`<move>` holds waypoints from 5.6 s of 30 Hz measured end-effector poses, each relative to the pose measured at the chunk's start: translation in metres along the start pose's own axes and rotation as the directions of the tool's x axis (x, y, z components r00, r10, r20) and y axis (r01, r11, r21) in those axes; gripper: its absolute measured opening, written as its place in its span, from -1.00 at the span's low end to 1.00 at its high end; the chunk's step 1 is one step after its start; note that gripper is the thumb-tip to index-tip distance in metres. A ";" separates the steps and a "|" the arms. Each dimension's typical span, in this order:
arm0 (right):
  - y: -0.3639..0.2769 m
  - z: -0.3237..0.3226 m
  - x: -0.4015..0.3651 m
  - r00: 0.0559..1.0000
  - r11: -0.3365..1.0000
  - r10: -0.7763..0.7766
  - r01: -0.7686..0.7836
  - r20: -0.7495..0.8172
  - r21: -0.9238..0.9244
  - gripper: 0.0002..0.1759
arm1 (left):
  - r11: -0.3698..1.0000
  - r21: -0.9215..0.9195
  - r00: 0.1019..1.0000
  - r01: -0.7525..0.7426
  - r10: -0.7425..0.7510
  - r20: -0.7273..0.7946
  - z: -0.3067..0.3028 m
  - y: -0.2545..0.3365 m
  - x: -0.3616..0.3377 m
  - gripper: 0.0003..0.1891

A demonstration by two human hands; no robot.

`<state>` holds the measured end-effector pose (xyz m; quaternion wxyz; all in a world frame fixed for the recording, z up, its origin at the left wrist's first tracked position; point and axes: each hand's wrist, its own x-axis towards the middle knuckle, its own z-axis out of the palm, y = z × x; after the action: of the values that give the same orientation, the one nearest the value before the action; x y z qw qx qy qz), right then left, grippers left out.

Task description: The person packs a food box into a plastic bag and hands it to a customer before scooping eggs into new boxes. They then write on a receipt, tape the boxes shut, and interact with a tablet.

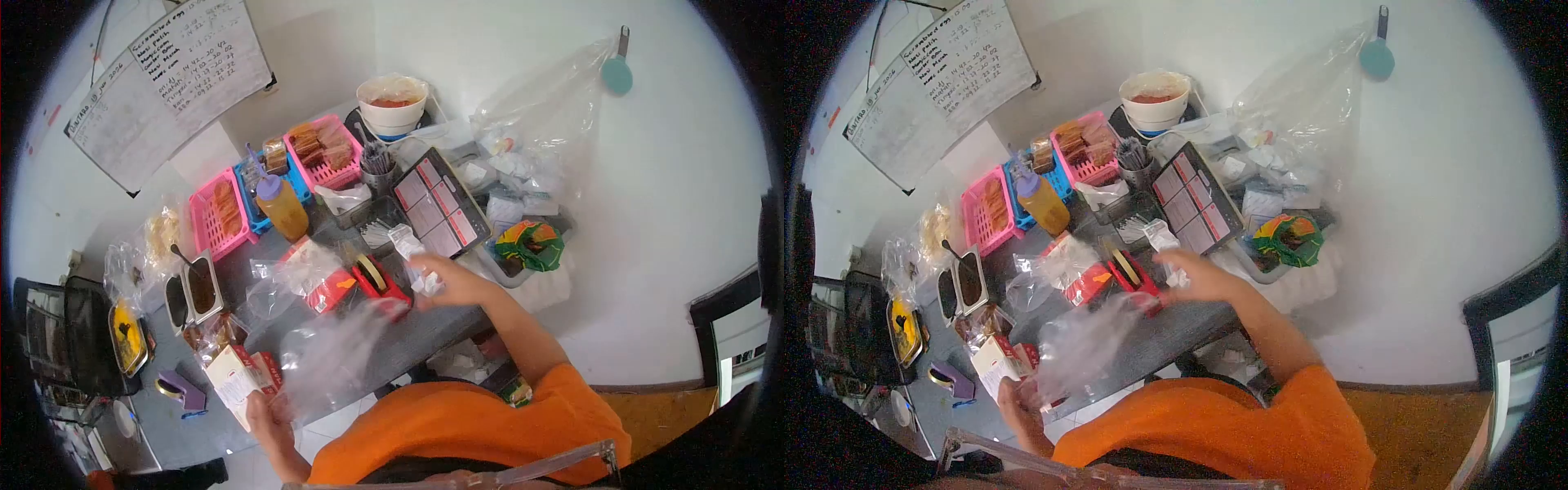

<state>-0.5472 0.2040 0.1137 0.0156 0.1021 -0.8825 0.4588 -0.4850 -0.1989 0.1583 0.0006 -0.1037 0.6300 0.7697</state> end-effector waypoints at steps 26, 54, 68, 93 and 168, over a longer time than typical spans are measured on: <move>0.051 0.039 0.066 0.936 0.659 0.308 -0.340 -0.172 -0.671 -0.19 | 0.982 0.180 0.970 -0.052 0.007 0.244 0.025 -0.014 -0.033 -0.53; -0.079 0.038 -0.034 0.564 0.863 -0.203 -0.283 0.800 0.418 -0.69 | 0.955 -0.297 0.999 0.026 -0.014 0.044 -0.064 -0.007 -0.062 -0.77; -0.059 0.041 -0.033 0.590 0.916 -0.154 -0.217 0.793 0.339 -0.48 | 0.849 -0.524 0.979 0.059 -0.151 -0.135 -0.097 -0.097 -0.055 -0.48; 0.050 0.054 0.066 0.915 0.660 0.329 -0.400 -0.235 -0.635 -0.23 | 0.941 -0.171 0.953 0.292 -0.301 -0.032 -0.054 -0.177 -0.023 -0.58; 0.005 0.148 -0.057 0.964 0.975 -0.046 -0.014 -0.261 -0.224 -0.76 | 0.882 0.467 0.971 -0.058 0.158 -0.178 -0.052 -0.191 -0.028 -0.69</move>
<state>-0.4829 0.0954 0.0172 0.1485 0.0444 -0.9176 0.3661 -0.4238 -0.2062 -0.0319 -0.0847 -0.1463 0.7950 0.5826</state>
